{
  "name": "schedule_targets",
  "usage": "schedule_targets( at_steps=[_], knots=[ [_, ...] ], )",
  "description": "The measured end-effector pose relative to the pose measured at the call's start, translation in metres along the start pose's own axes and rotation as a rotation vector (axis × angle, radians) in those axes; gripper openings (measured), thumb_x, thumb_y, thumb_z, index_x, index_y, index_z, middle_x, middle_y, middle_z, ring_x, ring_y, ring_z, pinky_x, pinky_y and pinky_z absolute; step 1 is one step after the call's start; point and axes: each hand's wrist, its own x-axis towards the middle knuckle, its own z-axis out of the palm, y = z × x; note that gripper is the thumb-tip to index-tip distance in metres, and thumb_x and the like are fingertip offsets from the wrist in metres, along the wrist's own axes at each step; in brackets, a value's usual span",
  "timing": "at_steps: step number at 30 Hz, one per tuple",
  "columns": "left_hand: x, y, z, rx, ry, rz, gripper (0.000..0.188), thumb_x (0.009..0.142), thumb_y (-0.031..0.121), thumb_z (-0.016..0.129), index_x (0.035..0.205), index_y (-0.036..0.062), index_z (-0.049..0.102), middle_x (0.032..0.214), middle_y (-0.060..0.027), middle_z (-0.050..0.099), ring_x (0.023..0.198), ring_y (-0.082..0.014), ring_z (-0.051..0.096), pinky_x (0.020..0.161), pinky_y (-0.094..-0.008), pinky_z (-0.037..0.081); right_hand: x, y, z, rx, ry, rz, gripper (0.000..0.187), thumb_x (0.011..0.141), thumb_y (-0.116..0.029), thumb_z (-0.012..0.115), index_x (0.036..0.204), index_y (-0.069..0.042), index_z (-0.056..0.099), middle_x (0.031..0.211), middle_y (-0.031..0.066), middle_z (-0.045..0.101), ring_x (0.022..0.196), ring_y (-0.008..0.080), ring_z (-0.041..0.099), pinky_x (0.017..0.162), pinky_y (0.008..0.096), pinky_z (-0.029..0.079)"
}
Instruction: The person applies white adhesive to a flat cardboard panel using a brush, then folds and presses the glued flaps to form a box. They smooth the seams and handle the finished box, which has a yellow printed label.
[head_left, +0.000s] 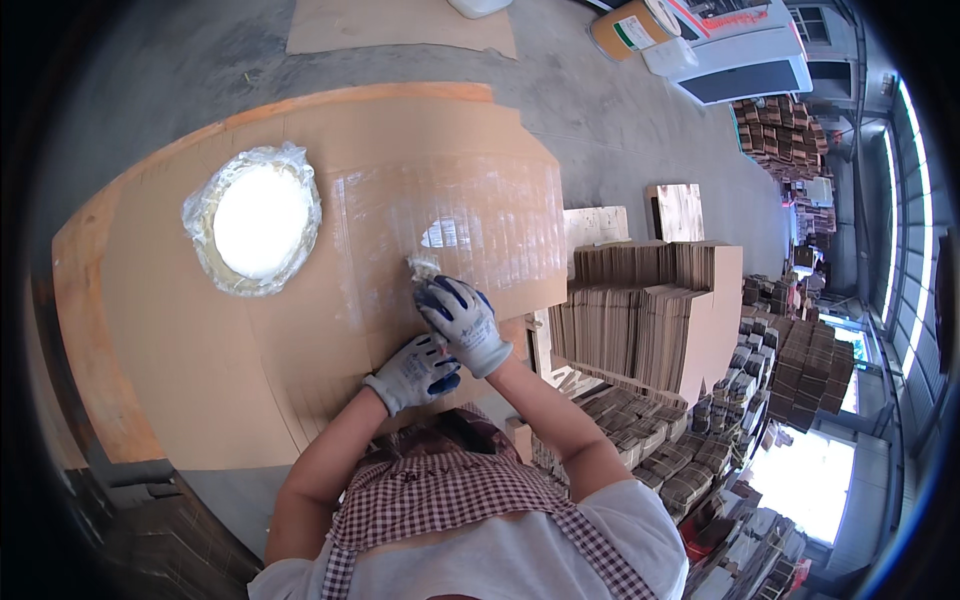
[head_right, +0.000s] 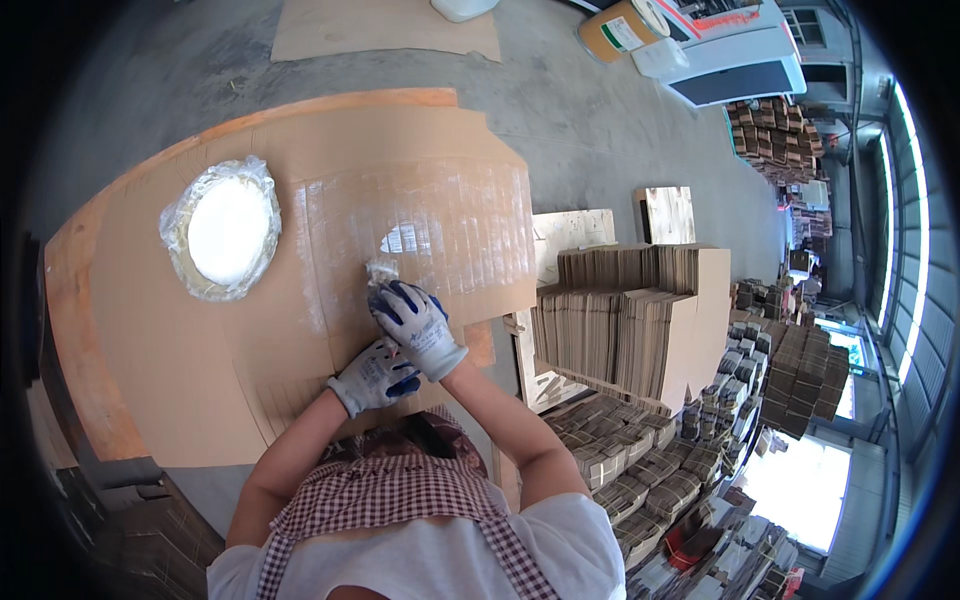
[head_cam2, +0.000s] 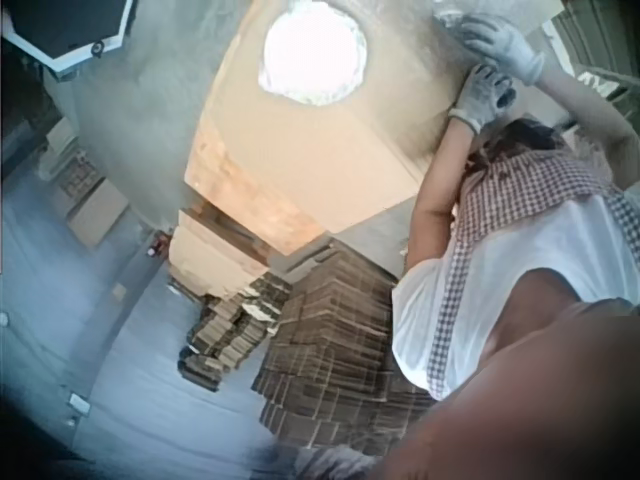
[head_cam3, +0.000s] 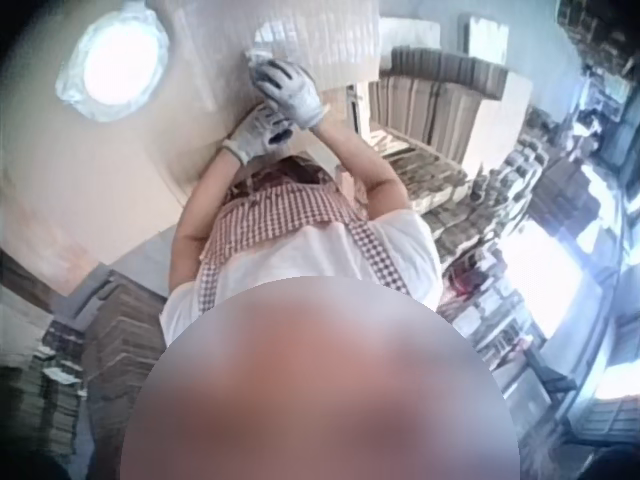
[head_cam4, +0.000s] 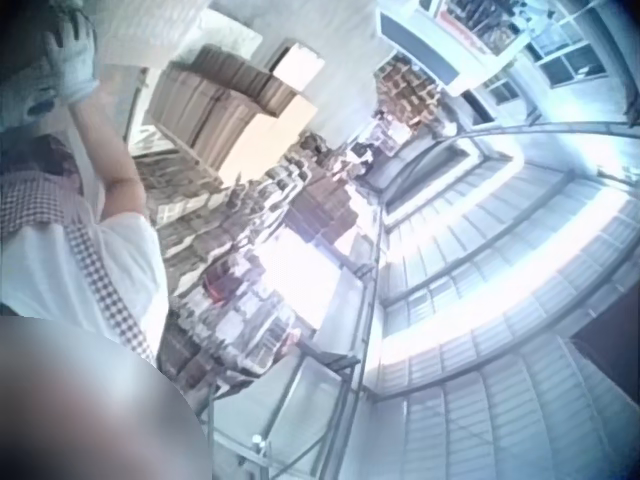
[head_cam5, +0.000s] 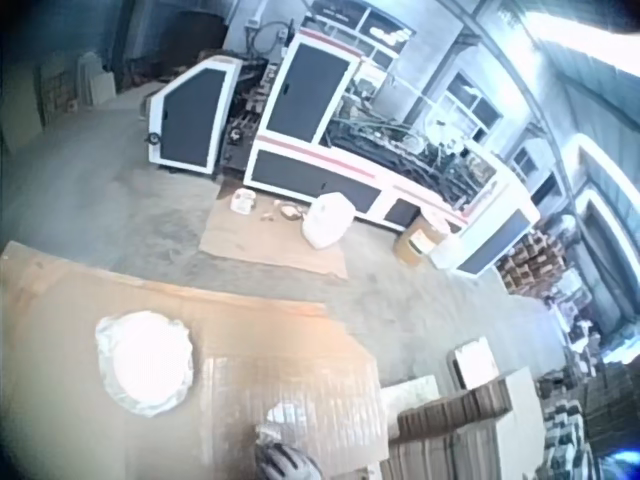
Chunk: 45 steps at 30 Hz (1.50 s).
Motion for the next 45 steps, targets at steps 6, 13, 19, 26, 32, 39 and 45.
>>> schedule_targets(
  at_steps=[6,13,19,26,32,39,45],
  knots=[
    [0.007,0.0,-0.01,0.039,-0.033,0.122,0.026,0.086,0.03,0.066,0.102,0.011,0.07,0.114,-0.0079,0.067,0.113,-0.0297,0.06,0.106,-0.049,0.044,0.009,0.061,-0.001,-0.123,0.16,0.486,0.036,0.077,-0.006,0.065,0.113,-0.01,0.064,0.124,0.0123,0.061,0.114,0.0333,0.061,0.09,0.0448,0.053],
    [0.01,0.008,-0.013,-0.011,-0.064,-0.009,0.026,0.088,0.029,0.065,0.105,0.009,0.069,0.114,-0.0107,0.068,0.112,-0.0302,0.062,0.107,-0.048,0.044,0.018,0.029,0.007,-0.079,-0.056,0.182,0.039,0.075,-0.016,0.071,0.114,-0.014,0.066,0.128,0.0097,0.06,0.119,0.0308,0.059,0.093,0.0458,0.053],
    [0.012,0.009,-0.016,0.003,-0.022,0.01,0.026,0.088,0.028,0.065,0.104,0.0087,0.069,0.114,-0.0111,0.068,0.113,-0.03,0.062,0.107,-0.0475,0.044,0.006,0.111,-0.008,-0.13,0.121,0.687,0.04,0.082,-0.007,0.064,0.122,-0.011,0.061,0.126,0.0111,0.061,0.117,0.034,0.06,0.095,0.0451,0.051],
    [0.015,0.009,-0.016,0.029,-0.055,0.017,0.028,0.088,0.029,0.065,0.106,0.0088,0.07,0.116,-0.011,0.069,0.113,-0.0296,0.062,0.108,-0.0474,0.044,0.005,0.105,0.004,-0.204,-0.023,0.407,0.049,0.075,-0.015,0.07,0.123,-0.013,0.06,0.132,0.0099,0.058,0.122,0.0304,0.057,0.099,0.0445,0.049],
    [0.01,0.007,-0.016,0.013,-0.052,-0.009,0.028,0.089,0.029,0.065,0.107,0.0087,0.07,0.117,-0.0107,0.069,0.114,-0.0298,0.062,0.107,-0.0478,0.044,0.03,0.091,-0.011,-0.123,0.144,0.427,0.047,0.077,-0.013,0.068,0.124,-0.012,0.06,0.134,0.0096,0.057,0.125,0.0304,0.056,0.102,0.043,0.049],
    [0.012,0.008,-0.015,0.028,-0.039,0.021,0.028,0.089,0.03,0.065,0.107,0.0086,0.069,0.116,-0.0104,0.068,0.115,-0.0295,0.061,0.108,-0.0475,0.044,0.04,0.105,-0.003,-0.129,0.059,0.344,0.042,0.075,-0.012,0.07,0.116,-0.012,0.064,0.126,0.009,0.061,0.118,0.0327,0.06,0.094,0.0448,0.052],
    [0.008,0.005,-0.015,-0.001,-0.053,0.021,0.025,0.087,0.028,0.063,0.101,0.0086,0.068,0.114,-0.0101,0.067,0.115,-0.0287,0.06,0.108,-0.0483,0.042,0.059,0.096,0.0,-0.095,0.047,0.274,0.045,0.077,-0.014,0.07,0.121,-0.013,0.061,0.129,0.0081,0.058,0.12,0.0292,0.058,0.095,0.0451,0.05]
  ],
)
